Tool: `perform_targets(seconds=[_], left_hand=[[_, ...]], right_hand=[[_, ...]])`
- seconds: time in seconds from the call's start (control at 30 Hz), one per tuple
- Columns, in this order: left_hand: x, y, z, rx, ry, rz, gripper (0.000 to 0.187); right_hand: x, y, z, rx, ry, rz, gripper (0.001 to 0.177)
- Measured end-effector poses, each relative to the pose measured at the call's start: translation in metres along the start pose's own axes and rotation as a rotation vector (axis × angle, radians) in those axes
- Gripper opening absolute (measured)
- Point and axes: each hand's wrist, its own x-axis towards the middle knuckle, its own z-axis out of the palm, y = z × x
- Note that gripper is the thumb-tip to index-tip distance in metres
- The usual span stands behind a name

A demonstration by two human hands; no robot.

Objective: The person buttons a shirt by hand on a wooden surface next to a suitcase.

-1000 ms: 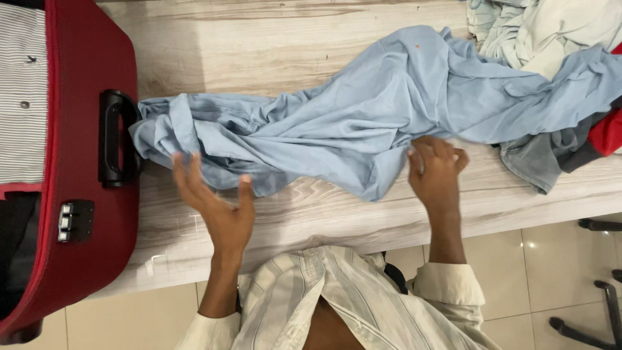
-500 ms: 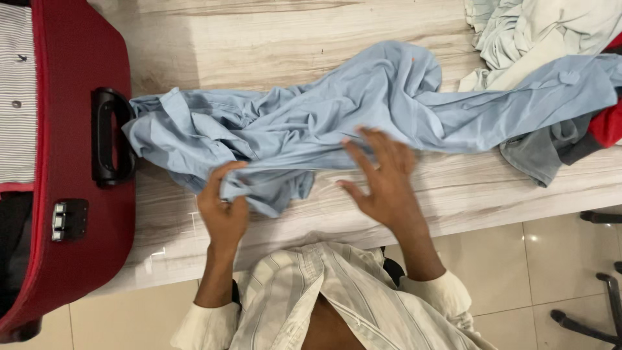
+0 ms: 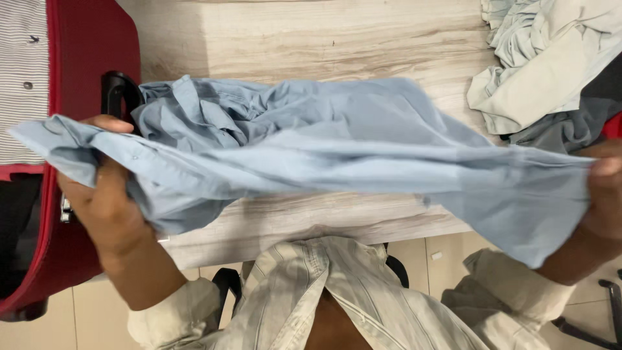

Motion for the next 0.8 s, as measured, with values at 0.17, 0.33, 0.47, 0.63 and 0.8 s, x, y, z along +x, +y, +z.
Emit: perform_targets(seconds=[0.17, 0.33, 0.47, 0.63, 0.8], left_hand=[[0.06, 0.002, -0.001, 0.407, -0.274, 0.144, 0.02], [0.055, -0.031, 0.023, 0.622, -0.098, 0.374, 0.046], [0.024, -0.032, 0.038, 0.617, -0.114, 0.25, 0.058], [-0.034, -0.05, 0.058, 0.629, -0.338, -0.167, 0.035], [-0.065, -0.083, 0.077, 0.888, -0.432, -0.099, 0.055]], right_hand=[[0.072, 0.045, -0.019, -0.342, 0.082, -0.055, 0.021], [0.13, 0.036, 0.032, -0.87, 0.359, -0.378, 0.023], [0.068, -0.015, 0.086, -0.551, 0.164, -0.643, 0.018], [-0.01, -0.036, 0.144, -0.432, -0.39, -0.246, 0.042], [-0.047, 0.002, 0.174, -0.619, -0.342, -0.254, 0.047]])
